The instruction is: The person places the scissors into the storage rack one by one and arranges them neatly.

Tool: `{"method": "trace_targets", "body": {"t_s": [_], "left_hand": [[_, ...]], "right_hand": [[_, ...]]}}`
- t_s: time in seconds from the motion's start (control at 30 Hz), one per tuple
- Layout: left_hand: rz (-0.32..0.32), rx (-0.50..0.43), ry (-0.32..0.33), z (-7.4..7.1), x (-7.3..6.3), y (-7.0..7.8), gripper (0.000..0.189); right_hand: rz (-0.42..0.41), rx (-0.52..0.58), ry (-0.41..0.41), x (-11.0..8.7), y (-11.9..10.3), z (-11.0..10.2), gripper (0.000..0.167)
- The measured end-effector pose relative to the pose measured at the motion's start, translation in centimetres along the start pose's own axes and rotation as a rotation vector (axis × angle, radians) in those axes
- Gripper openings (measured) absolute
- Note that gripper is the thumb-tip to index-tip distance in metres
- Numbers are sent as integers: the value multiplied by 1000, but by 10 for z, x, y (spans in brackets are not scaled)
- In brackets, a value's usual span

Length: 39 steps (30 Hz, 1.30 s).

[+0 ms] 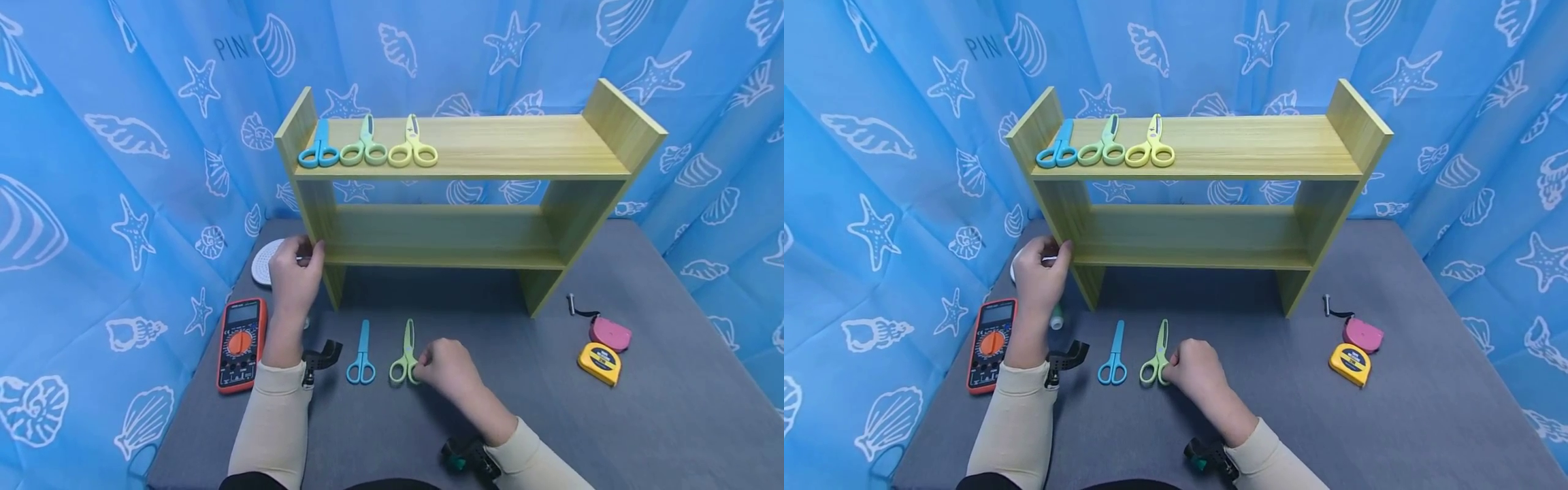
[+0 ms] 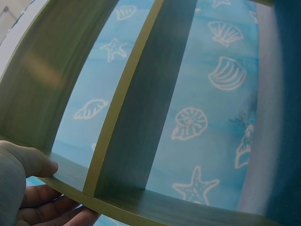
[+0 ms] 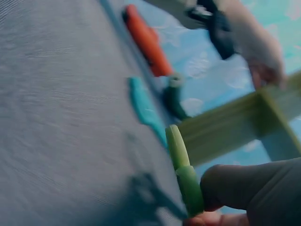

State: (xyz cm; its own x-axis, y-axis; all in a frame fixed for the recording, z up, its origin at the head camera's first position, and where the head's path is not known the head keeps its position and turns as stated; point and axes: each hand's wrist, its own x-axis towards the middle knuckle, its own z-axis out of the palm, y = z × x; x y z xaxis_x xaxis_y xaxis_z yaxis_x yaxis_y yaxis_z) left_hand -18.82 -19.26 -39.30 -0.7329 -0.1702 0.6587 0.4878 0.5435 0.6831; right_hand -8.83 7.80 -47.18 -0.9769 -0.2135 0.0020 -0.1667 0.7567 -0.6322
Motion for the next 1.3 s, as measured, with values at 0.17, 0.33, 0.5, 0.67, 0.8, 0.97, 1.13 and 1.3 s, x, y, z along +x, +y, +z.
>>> {"method": "trace_targets", "body": {"t_s": [0.17, 0.33, 0.5, 0.67, 0.8, 0.97, 1.13, 1.3], "left_hand": [[-3, 13, -3, 1, 1, -1, 17], [-14, 7, -3, 1, 0, -1, 17], [-27, 5, -3, 1, -1, 0, 18], [-38, -10, -9, 0, -1, 2, 20], [-35, 0, -9, 0, -2, 3, 20], [-24, 10, -3, 1, -2, 0, 19], [-15, 11, -2, 2, -3, -3, 18], [-14, -7, -3, 1, -2, -1, 18]], "right_hand": [[58, 56, -8, -10, 2, -32, 16], [124, 91, -19, -26, 1, -68, 10], [193, 99, -18, -41, -5, -105, 2], [197, 79, 42, -54, -11, -141, 3], [145, 31, 124, -64, -16, -171, 4], [116, -3, 232, -73, -22, -209, 10], [85, 11, 360, -77, -30, -244, 15], [69, 29, 451, -69, -47, -277, 19]]}}
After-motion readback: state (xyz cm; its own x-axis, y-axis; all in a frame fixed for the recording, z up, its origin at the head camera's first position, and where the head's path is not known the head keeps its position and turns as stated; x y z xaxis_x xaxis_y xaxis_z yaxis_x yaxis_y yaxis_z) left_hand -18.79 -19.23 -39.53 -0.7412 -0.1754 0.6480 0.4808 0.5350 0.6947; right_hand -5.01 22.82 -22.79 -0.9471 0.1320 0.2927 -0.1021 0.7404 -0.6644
